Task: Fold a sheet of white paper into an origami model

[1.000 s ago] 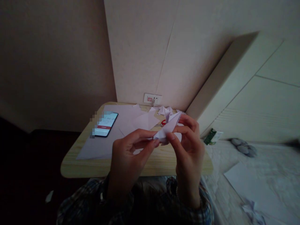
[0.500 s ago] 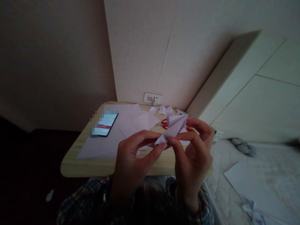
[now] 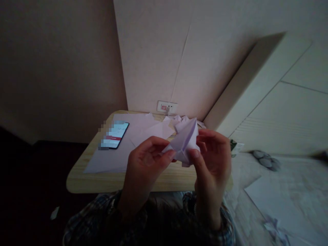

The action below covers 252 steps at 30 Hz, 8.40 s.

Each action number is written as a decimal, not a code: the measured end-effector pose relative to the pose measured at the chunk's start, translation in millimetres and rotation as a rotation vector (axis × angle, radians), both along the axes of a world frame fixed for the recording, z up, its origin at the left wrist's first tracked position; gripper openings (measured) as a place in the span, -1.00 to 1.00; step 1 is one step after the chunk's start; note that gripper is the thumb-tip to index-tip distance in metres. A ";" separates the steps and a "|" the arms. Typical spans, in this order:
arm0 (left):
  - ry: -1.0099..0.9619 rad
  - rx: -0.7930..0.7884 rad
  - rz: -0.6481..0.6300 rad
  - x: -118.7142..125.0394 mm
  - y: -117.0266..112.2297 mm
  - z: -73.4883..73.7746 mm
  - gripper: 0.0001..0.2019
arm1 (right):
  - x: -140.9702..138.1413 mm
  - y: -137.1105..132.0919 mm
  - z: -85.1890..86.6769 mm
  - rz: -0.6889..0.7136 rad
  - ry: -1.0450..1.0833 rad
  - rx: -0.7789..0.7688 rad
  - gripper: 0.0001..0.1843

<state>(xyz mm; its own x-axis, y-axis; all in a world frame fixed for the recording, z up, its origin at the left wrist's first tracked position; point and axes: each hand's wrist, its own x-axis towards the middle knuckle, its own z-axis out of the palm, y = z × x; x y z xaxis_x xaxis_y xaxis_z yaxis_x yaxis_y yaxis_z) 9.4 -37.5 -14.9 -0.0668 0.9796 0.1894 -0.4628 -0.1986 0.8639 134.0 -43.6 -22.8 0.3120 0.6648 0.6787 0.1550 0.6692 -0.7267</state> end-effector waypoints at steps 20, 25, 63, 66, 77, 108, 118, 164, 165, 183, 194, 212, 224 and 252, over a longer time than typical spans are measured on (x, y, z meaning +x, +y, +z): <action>0.195 0.084 0.020 -9.0 2.0 -5.8 -0.83 | 11.3 -5.1 3.2 0.232 -0.204 -0.147 -0.79; 0.149 0.059 0.041 -6.3 3.6 -2.4 -0.80 | 13.2 -5.0 6.1 0.149 -0.331 -0.045 -0.74; 0.314 -0.150 -0.185 -20.0 13.9 -15.5 -0.87 | 31.0 6.9 -5.2 0.252 -0.519 -0.323 -0.70; 0.230 -0.240 -0.213 -17.9 16.9 -29.7 -0.81 | 31.6 14.6 -23.4 0.248 -0.470 -0.372 -0.71; 0.192 -0.271 -0.025 -8.7 9.8 -52.8 -0.74 | 17.6 16.9 -54.4 0.164 -0.330 -0.424 -0.75; 0.613 0.126 0.349 -32.1 -24.0 -40.9 -0.82 | -1.2 -11.8 -37.3 0.156 -0.116 -0.337 -0.76; 0.493 0.125 0.383 -29.1 -21.4 -45.0 -0.77 | -5.8 -6.1 -41.4 0.155 -0.171 -0.380 -0.74; 0.487 0.193 0.266 -28.3 -27.0 -34.3 -0.66 | 8.0 -21.8 -27.3 0.185 -0.507 -0.038 -0.73; 0.495 0.210 0.275 -28.8 -26.7 -35.1 -0.66 | 7.9 -22.0 -27.4 0.189 -0.511 -0.033 -0.72; 0.688 0.371 0.310 -35.7 -24.2 -42.0 -0.66 | 7.9 -23.9 -26.8 0.124 -0.598 0.043 -0.64; 0.759 0.425 0.348 -35.9 -21.9 -42.4 -0.65 | 4.5 -22.5 -30.5 0.143 -0.612 -0.038 -0.66; 0.449 0.171 0.165 -29.9 -24.1 -33.4 -0.71 | 6.9 -28.6 -23.9 0.004 -0.683 0.047 -0.74; 0.517 0.278 0.085 -35.1 -19.5 -41.2 -0.68 | 8.5 -30.1 -20.0 0.046 -0.709 0.041 -0.73; 0.605 0.268 0.206 -31.3 -21.3 -43.2 -0.66 | 1.6 -28.1 -20.1 -0.049 -0.598 -0.113 -0.74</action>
<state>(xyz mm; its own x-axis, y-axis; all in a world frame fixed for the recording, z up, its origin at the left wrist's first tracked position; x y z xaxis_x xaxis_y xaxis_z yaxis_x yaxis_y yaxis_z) -22.0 -58.8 -58.1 -0.0524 0.8726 0.4857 0.1546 -0.4734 0.8672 135.6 -71.7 -42.9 -0.0690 0.7376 0.6718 0.5870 0.5745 -0.5705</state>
